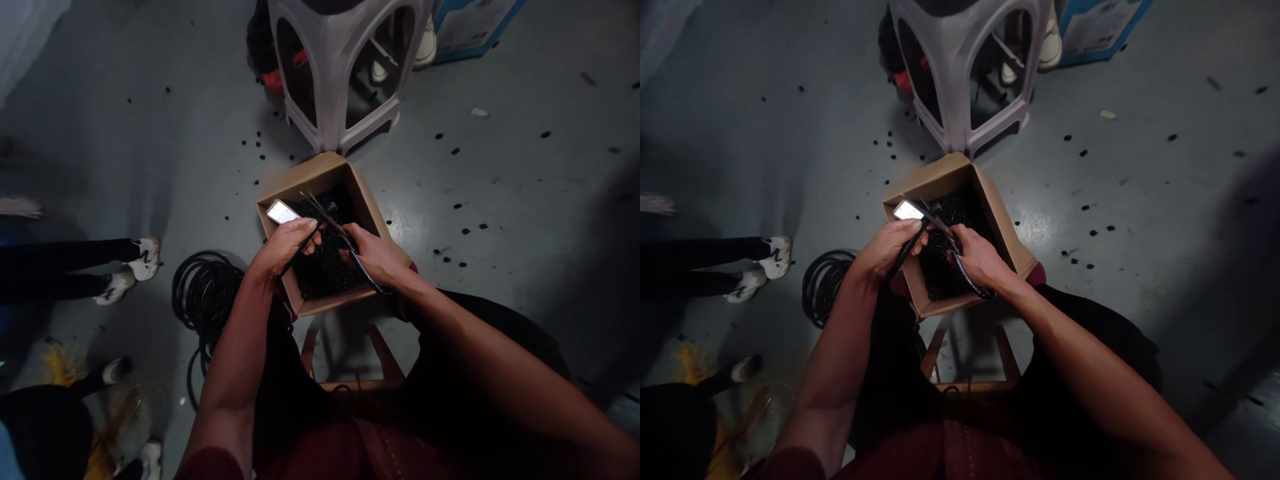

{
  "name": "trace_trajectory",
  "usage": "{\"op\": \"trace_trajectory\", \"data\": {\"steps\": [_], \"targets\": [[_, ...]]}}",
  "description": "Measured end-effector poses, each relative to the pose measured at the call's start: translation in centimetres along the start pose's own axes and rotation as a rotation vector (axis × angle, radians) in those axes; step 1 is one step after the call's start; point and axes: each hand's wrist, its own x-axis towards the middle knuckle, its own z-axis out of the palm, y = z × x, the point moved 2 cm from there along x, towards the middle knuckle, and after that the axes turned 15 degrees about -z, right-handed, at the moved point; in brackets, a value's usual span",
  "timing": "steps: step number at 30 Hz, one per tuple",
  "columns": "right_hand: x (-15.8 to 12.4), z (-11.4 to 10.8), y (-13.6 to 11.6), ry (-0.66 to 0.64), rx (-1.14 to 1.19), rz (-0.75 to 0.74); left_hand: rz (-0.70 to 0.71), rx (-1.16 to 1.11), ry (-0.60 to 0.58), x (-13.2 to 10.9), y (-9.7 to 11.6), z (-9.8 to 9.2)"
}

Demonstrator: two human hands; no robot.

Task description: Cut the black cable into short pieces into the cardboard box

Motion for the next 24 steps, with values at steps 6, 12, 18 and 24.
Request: {"op": "trace_trajectory", "data": {"steps": [6,12,18,24], "targets": [[0.0,-0.4,0.3,-0.07,0.025,0.006,0.068,0.099,0.075,0.5,-0.3,-0.3],[-0.1,-0.8,0.0,-0.124,0.063,0.069,0.103,0.454,0.295,0.8,-0.5,-0.1],[-0.1,-0.7,-0.2,-0.143,0.095,0.14,0.184,0.755,0.443,0.5,-0.4,0.8],[0.0,-0.5,0.1,-0.142,0.031,0.166,0.133,0.698,0.417,0.8,-0.7,0.6]]}}
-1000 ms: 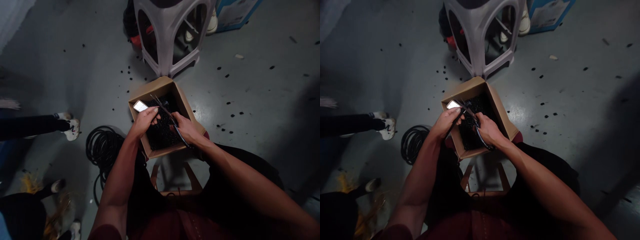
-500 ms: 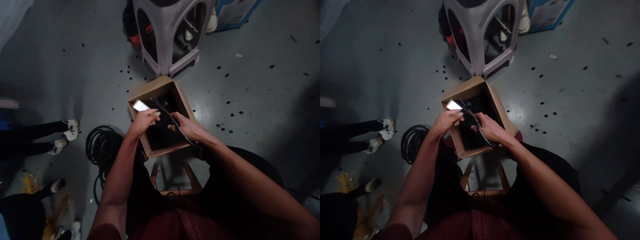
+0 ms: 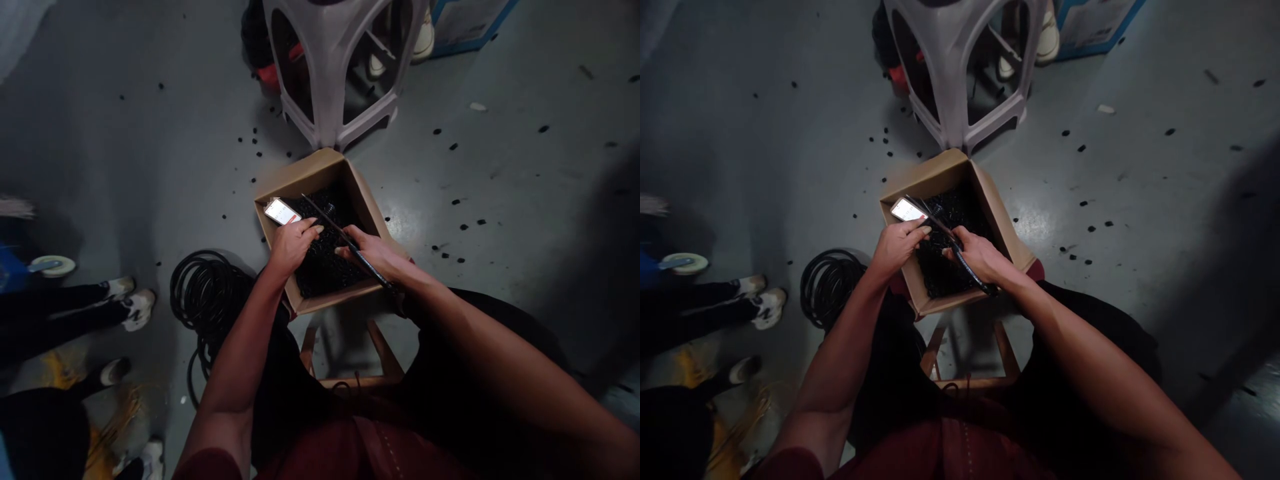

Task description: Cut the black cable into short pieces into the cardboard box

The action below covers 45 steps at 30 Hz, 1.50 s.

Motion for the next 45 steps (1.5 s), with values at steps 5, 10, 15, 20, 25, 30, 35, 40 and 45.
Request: {"op": "trace_trajectory", "data": {"steps": [5,10,15,20,25,30,35,40,45], "targets": [[0.1,0.5,0.6,0.013,-0.006,0.008,-0.002,0.025,-0.032,0.1,0.1,-0.1],[0.0,0.9,1.0,0.009,-0.036,0.013,0.009,0.068,-0.051,0.1,0.3,-0.2],[0.0,0.9,1.2,-0.018,-0.081,0.019,-0.014,0.095,-0.1,0.3,0.4,0.0],[0.1,1.0,1.5,-0.033,-0.116,0.035,-0.043,0.047,-0.15,0.2,0.7,0.0],[0.0,1.2,1.7,-0.008,-0.064,0.019,-0.039,0.017,-0.151,0.2,0.7,0.0],[-0.2,1.3,1.6,0.008,-0.031,0.03,-0.022,0.037,-0.155,0.2,0.7,-0.1],[-0.3,1.3,1.6,0.01,-0.046,0.045,-0.026,0.05,-0.172,0.1,0.9,-0.1],[-0.4,1.4,1.8,-0.008,-0.113,0.049,-0.015,0.055,-0.187,0.1,1.2,0.0],[-0.7,1.4,2.1,0.011,-0.147,0.086,0.004,0.095,-0.187,0.7,1.0,0.3]]}}
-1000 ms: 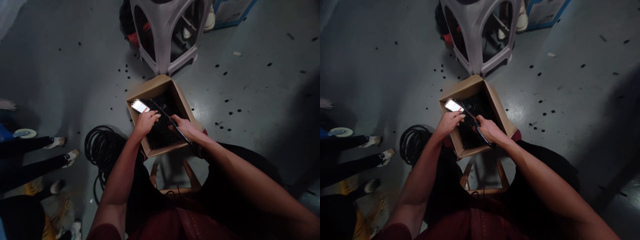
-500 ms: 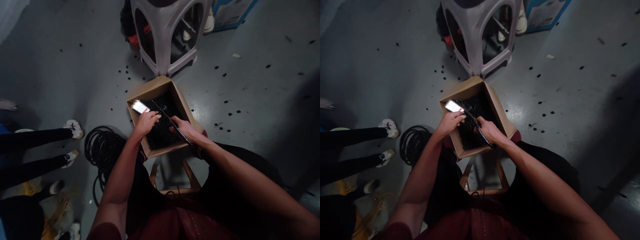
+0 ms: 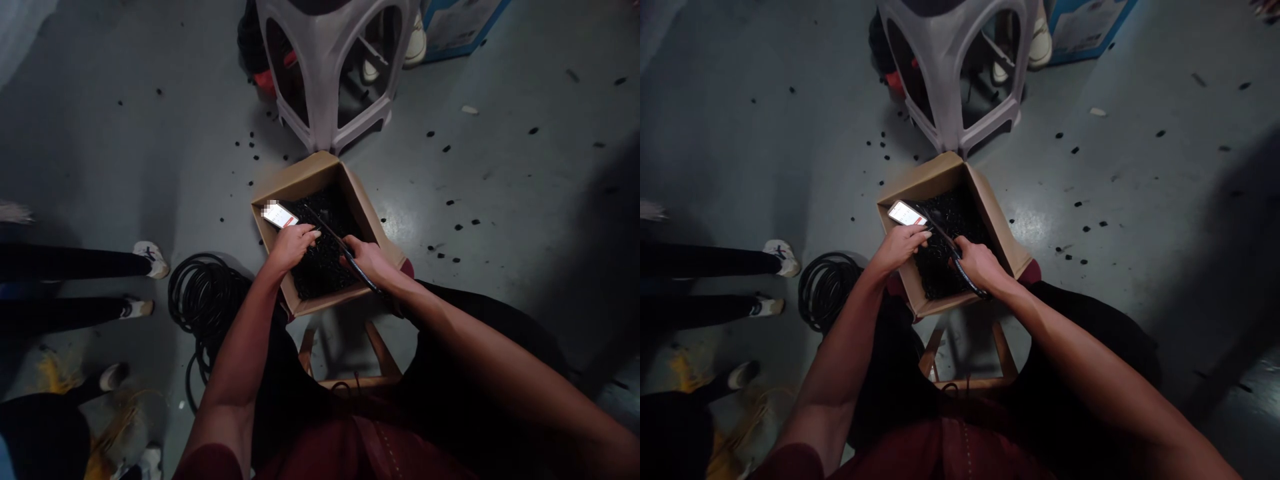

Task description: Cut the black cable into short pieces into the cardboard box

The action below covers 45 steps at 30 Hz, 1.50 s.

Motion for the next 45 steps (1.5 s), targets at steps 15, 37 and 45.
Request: {"op": "trace_trajectory", "data": {"steps": [15,37,45], "targets": [[0.7,-1.6,1.8,0.229,0.258,-0.093,0.029,0.014,-0.042,0.1,1.0,3.3],[0.7,-3.0,-0.2,0.511,0.522,-0.053,0.134,-0.375,-0.037,-0.2,1.1,3.9],[0.3,-4.0,-0.6,0.548,0.539,0.014,0.131,-0.11,0.116,-1.2,2.2,2.8]]}}
